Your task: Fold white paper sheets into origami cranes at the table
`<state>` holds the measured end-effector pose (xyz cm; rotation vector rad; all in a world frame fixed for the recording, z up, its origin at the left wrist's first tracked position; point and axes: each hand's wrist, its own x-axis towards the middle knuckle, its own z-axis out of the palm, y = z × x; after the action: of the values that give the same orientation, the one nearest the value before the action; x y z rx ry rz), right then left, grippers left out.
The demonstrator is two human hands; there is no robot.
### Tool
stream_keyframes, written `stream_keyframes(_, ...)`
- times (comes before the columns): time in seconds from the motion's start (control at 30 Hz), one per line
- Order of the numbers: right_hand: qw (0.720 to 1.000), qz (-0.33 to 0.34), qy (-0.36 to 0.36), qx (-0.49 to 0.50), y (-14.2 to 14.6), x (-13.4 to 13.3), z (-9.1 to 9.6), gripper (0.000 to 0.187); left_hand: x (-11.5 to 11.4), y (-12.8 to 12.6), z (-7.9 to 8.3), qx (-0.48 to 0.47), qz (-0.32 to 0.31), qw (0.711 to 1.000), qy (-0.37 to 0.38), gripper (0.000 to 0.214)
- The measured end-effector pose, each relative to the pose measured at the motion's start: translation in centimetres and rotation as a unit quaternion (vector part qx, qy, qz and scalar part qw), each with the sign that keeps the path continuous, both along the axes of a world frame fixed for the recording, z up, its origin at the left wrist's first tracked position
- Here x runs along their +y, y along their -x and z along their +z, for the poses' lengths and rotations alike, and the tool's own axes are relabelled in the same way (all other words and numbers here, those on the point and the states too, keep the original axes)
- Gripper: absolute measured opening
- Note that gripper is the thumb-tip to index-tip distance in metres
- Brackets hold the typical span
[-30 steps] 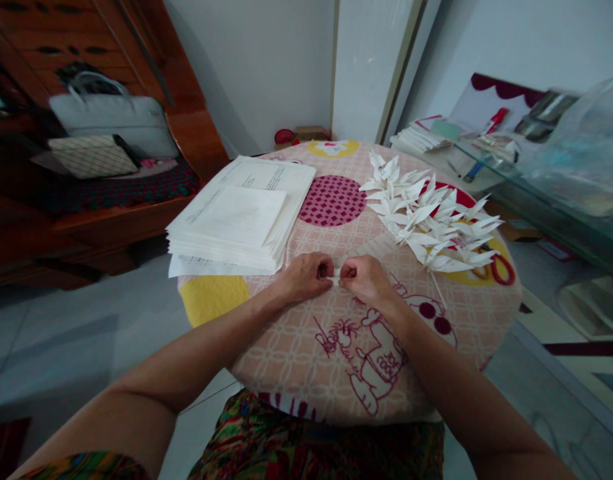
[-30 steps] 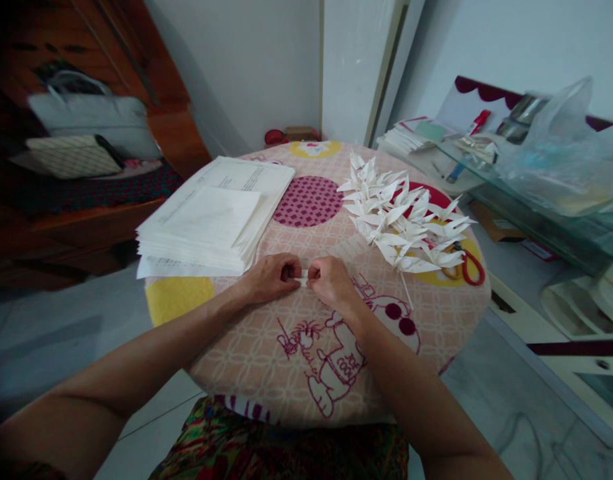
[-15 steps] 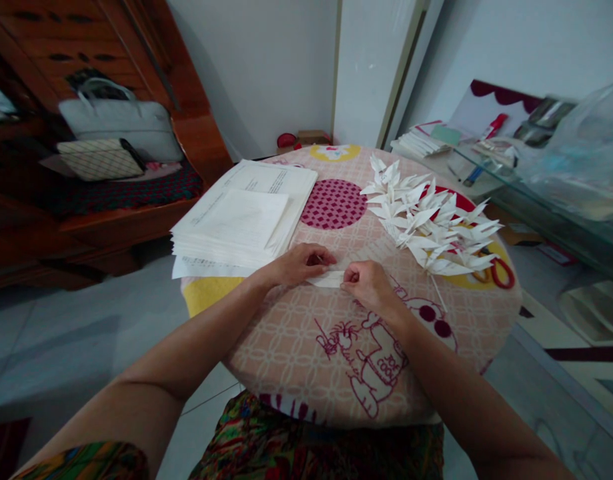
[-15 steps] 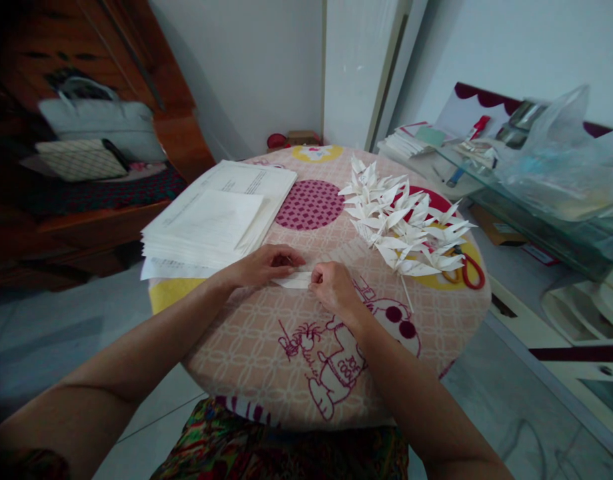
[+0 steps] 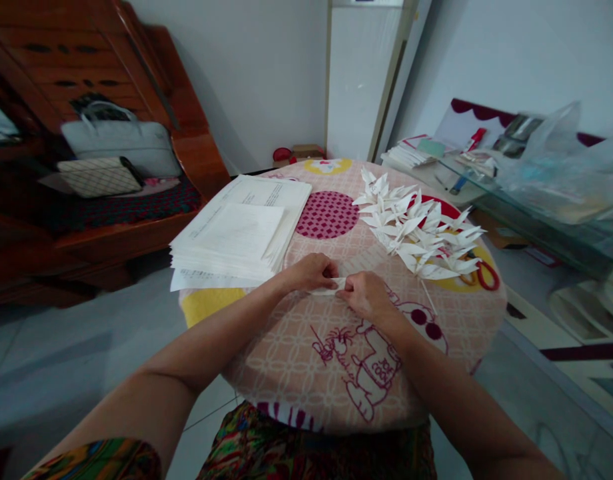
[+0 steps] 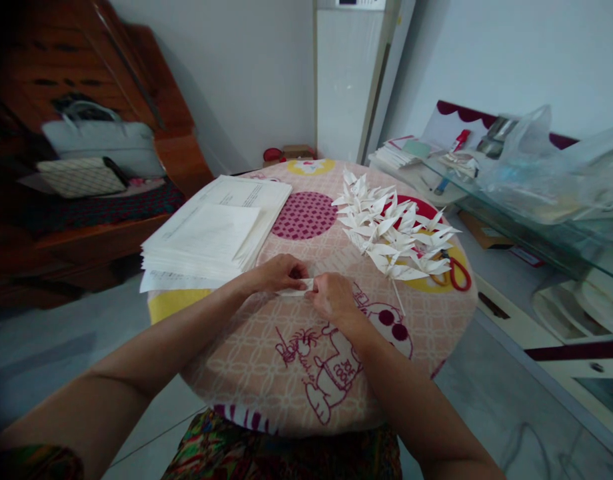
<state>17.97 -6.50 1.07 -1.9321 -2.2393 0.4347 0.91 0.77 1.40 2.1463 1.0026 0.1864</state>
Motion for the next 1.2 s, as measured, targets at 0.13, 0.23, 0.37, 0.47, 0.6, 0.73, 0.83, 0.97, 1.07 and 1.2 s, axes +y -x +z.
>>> stream_keyframes(0.13,0.999,-0.002,-0.028,0.023,-0.3,0.0,0.1,0.018,0.4,0.1,0.1,-0.019,0.016,0.999,0.038,0.011)
stream_keyframes(0.23,0.995,-0.023,-0.062,0.077,-0.9,0.3,-0.2,0.026,0.7,0.1,0.1,-0.102,0.072,0.989,0.075,0.019)
stream_keyframes(0.37,0.962,-0.042,-0.121,0.239,-1.8,0.8,-1.0,0.041,0.7,-0.6,0.3,-0.271,0.164,0.939,0.137,0.035)
stream_keyframes(0.47,0.913,-0.056,-0.106,0.39,-2.1,1.2,-1.6,0.033,0.1,-1.6,0.2,-0.341,0.184,0.905,0.177,0.039)
stream_keyframes(0.6,0.858,-0.1,-0.055,0.502,-2.1,1.5,-1.9,0.031,-0.8,-2.7,-0.3,-0.398,0.199,0.871,0.208,0.038)
stream_keyframes(0.73,0.838,-0.119,-0.032,0.532,-2.1,1.9,-1.9,0.034,-1.2,-3.0,-0.9,-0.419,0.213,0.85,0.238,0.038)
stream_keyframes(0.83,0.831,-0.114,-0.012,0.544,-2.2,2.2,-1.9,0.033,-1.3,-2.9,-1.3,-0.422,0.217,0.845,0.249,0.039)
stream_keyframes(0.97,0.828,-0.107,-0.001,0.551,-2.2,2.1,-2.0,0.031,-1.3,-2.8,-1.6,-0.401,0.213,0.86,0.235,0.038)
stream_keyframes(1.07,0.82,-0.113,0.009,0.561,-2.1,1.8,-1.9,0.029,-1.3,-2.8,-1.7,-0.378,0.206,0.877,0.214,0.038)
stream_keyframes(1.2,0.808,-0.122,0.032,0.576,-1.9,1.4,-1.6,0.029,-1.6,-2.8,-1.5,-0.37,0.195,0.887,0.195,0.035)
